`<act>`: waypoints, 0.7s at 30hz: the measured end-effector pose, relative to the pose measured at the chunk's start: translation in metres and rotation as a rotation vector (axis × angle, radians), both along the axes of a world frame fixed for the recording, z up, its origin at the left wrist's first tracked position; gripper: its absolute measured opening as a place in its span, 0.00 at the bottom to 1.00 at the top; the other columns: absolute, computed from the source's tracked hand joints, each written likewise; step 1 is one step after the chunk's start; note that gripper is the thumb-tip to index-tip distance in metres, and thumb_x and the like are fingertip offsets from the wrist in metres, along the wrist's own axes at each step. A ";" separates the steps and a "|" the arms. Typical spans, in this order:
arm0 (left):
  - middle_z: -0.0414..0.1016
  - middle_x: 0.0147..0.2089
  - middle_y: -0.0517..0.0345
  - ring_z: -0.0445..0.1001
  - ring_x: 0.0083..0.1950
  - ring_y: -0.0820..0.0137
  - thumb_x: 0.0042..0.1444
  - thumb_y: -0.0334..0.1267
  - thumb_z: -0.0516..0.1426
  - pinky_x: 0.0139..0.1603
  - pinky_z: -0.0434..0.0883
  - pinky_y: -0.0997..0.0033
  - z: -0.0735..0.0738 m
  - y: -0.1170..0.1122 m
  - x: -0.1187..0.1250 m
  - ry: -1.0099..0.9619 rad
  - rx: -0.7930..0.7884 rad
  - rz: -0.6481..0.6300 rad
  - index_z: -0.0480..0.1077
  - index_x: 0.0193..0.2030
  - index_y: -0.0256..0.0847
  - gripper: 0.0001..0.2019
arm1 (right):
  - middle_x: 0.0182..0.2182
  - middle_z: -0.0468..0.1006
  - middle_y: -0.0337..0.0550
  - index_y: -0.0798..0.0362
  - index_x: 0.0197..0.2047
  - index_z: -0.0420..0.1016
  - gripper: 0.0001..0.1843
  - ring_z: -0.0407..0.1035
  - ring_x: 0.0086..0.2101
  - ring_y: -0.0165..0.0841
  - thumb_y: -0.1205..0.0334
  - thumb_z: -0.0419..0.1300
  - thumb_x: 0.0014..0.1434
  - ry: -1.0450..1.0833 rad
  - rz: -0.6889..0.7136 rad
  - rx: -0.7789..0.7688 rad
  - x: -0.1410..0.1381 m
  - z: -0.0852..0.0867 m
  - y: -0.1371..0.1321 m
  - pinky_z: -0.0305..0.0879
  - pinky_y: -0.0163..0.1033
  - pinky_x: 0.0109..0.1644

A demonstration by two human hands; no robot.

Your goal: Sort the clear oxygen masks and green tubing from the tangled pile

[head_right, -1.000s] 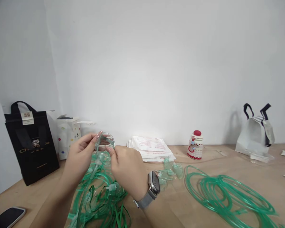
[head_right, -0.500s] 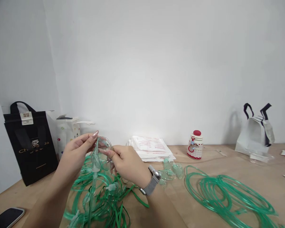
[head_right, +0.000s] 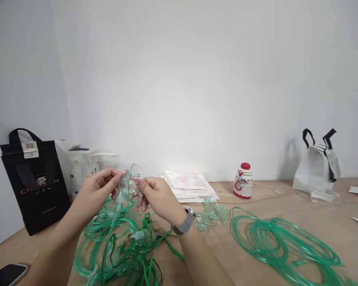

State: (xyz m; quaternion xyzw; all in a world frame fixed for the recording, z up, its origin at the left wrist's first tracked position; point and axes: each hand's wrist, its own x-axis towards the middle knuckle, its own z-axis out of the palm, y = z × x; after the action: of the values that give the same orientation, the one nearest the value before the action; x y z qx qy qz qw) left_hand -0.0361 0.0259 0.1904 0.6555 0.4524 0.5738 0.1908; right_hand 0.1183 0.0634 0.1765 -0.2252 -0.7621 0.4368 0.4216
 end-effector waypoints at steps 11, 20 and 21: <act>0.64 0.17 0.66 0.62 0.18 0.76 0.54 0.44 0.55 0.19 0.60 0.79 0.001 -0.001 0.003 -0.019 0.009 -0.029 0.66 0.23 0.40 0.12 | 0.10 0.58 0.28 0.53 0.20 0.60 0.26 0.51 0.11 0.21 0.38 0.49 0.55 0.070 -0.030 -0.051 0.001 -0.002 -0.001 0.47 0.28 0.14; 0.70 0.20 0.63 0.68 0.23 0.70 0.54 0.43 0.53 0.26 0.61 0.73 -0.003 -0.001 -0.002 0.276 0.080 0.306 0.69 0.25 0.42 0.10 | 0.08 0.59 0.28 0.54 0.18 0.61 0.25 0.52 0.10 0.21 0.44 0.53 0.56 -0.074 -0.006 -0.116 -0.002 -0.008 0.008 0.45 0.28 0.15; 0.70 0.20 0.63 0.68 0.23 0.70 0.54 0.42 0.53 0.26 0.61 0.73 -0.004 -0.001 -0.001 0.316 0.097 0.350 0.69 0.25 0.42 0.10 | 0.07 0.59 0.28 0.54 0.17 0.61 0.25 0.51 0.10 0.20 0.44 0.53 0.55 -0.081 0.006 -0.128 -0.002 -0.010 0.011 0.44 0.28 0.15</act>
State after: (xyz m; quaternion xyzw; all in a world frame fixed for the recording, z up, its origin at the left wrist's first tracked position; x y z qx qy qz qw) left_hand -0.0367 0.0253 0.1862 0.6573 0.5551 0.5094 -0.0164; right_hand 0.1165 0.0745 0.1669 -0.2669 -0.7495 0.4766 0.3740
